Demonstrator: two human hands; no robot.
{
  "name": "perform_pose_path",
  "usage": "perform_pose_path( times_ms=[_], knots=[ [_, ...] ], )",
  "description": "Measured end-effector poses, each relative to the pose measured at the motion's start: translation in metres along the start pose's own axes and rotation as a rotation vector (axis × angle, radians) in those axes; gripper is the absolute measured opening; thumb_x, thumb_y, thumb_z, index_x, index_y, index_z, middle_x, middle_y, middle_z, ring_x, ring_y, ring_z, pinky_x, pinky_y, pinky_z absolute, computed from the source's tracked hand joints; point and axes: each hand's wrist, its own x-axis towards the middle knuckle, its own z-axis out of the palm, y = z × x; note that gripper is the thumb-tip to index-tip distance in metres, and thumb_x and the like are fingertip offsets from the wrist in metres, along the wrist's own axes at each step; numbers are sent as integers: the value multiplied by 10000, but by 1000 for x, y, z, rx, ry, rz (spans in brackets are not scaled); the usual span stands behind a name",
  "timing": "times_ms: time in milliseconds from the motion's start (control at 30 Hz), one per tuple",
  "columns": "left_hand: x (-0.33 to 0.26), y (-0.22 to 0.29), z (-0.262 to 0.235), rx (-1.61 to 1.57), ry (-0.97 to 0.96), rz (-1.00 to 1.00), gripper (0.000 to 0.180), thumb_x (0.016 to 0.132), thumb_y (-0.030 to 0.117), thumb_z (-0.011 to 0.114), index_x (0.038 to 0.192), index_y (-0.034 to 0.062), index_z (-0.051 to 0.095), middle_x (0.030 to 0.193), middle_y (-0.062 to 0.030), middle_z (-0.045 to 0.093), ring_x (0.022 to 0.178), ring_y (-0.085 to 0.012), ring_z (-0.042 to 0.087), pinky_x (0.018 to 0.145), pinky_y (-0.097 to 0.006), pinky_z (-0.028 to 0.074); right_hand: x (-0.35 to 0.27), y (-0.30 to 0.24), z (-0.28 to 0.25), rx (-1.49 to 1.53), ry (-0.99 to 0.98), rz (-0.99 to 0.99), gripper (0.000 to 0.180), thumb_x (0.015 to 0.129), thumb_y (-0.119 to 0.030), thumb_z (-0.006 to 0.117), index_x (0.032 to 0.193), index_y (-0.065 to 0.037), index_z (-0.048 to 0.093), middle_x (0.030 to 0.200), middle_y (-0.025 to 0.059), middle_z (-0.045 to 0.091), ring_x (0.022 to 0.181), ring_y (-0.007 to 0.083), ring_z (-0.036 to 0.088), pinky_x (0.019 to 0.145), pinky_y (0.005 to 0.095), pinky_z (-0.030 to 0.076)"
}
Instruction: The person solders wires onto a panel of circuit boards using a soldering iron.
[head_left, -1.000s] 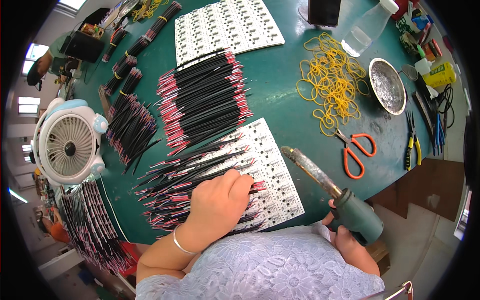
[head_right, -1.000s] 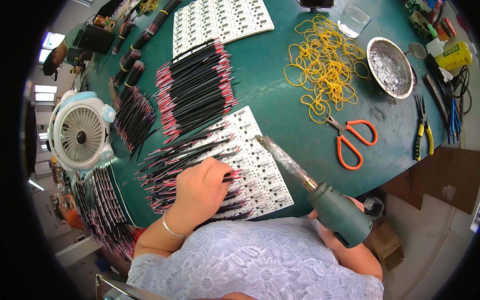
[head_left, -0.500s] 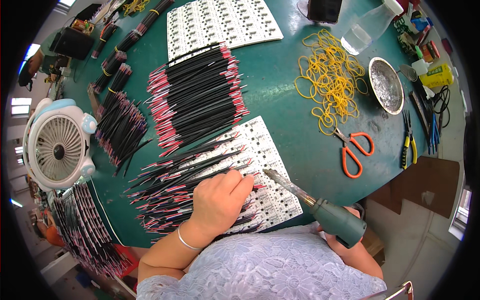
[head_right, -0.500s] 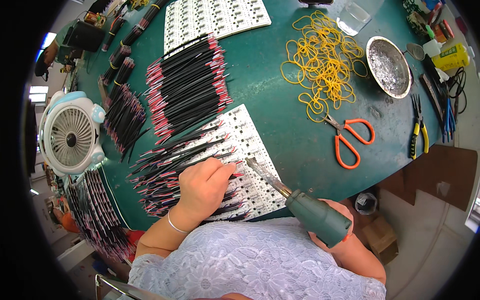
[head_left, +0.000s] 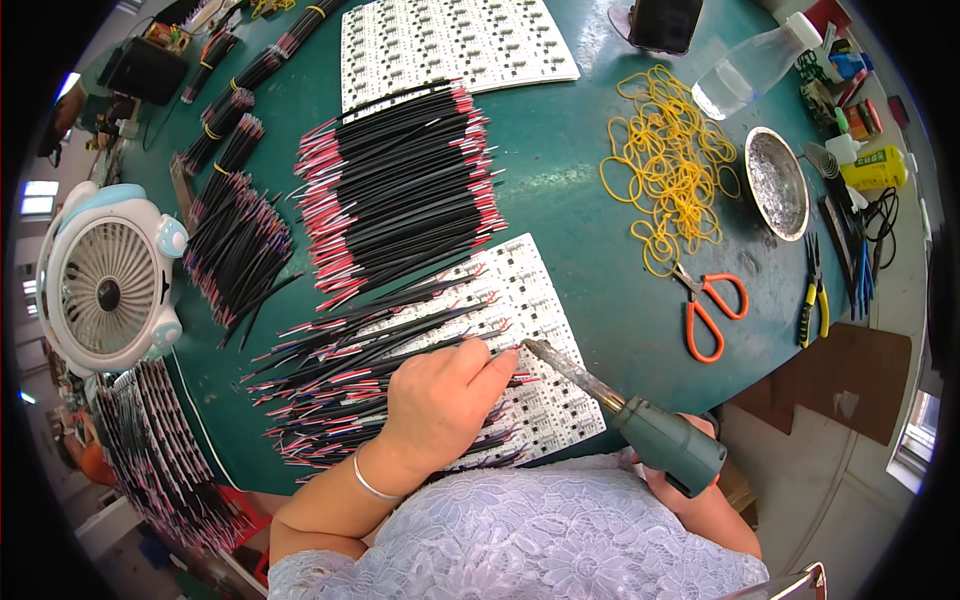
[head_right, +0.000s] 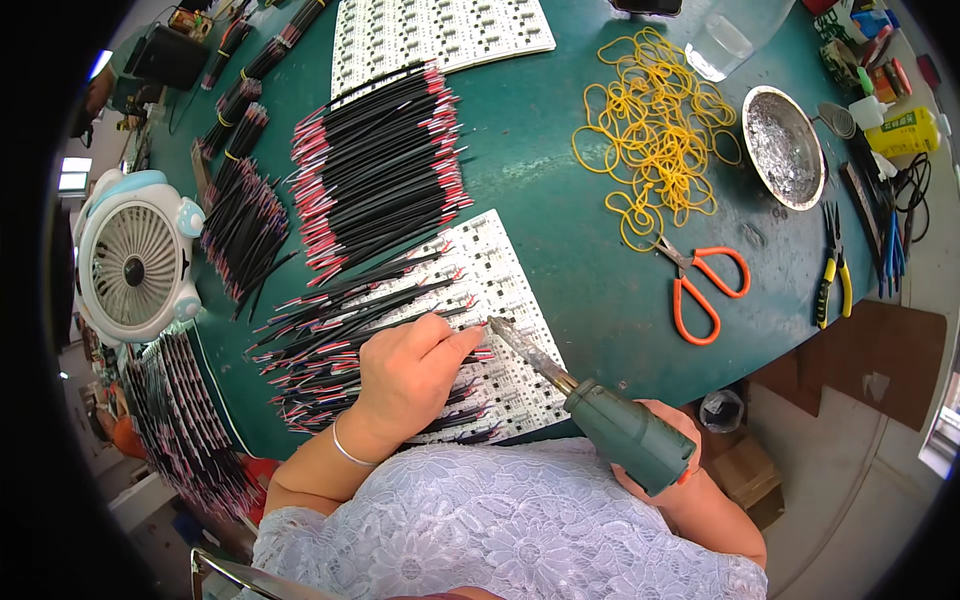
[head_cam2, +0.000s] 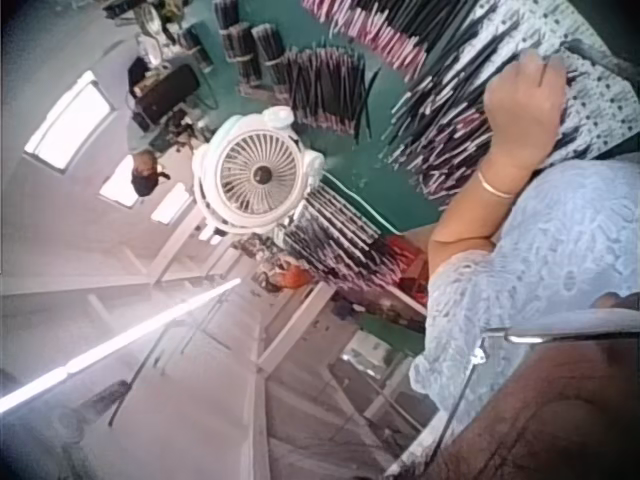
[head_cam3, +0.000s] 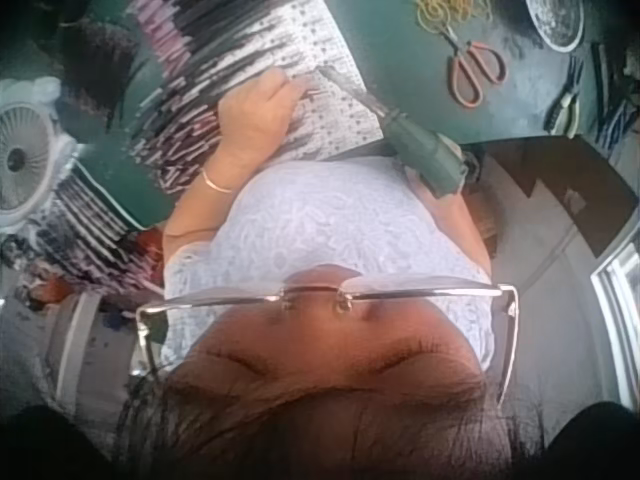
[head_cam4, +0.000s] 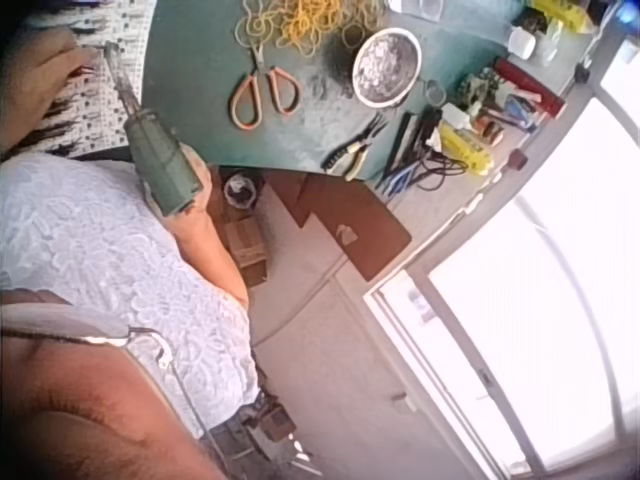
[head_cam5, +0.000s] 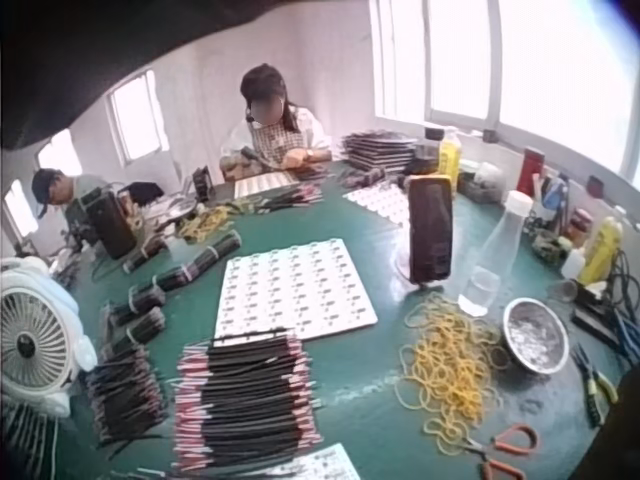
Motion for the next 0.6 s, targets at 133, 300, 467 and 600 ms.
perform_pose_path(
  times_ms=[133, 300, 467, 600],
  knots=[
    [1, 0, -1, -12, -4, -9, 226, 717, 77, 667, 929, 122, 729, 716, -8, 506, 542, -182, 534, 465, -311, 429, 8, -7, -5, -91, -66, -62, 173, 837, -89, 600, 969, 10, 652, 753, 81, 645, 595, 190, 653, 562, 296, 509],
    [1, 0, 0, 1, -3, -7, 221, 713, 78, 675, 921, 123, 731, 717, -8, 506, 533, -180, 531, 458, -310, 427, 9, -7, -8, -111, -75, -100, 184, 845, -136, 625, 963, 2, 654, 741, 85, 656, 596, 202, 651, 572, 306, 503],
    [0, -1, 0, -4, 0, -7, 217, 705, 76, 682, 910, 123, 732, 718, -11, 507, 533, -182, 533, 455, -312, 427, 2, -14, -9, 68, -30, 120, 310, 905, -274, 637, 1007, 19, 633, 735, 80, 657, 605, 179, 638, 590, 319, 505],
    [1, -1, 2, -27, 26, -19, 247, 679, 36, 688, 905, 127, 733, 729, -16, 522, 549, -190, 551, 467, -315, 444, -6, -7, -4, 51, -14, 101, 411, 921, -358, 625, 1038, 35, 618, 700, 72, 641, 587, 165, 619, 584, 308, 506]
  ],
)
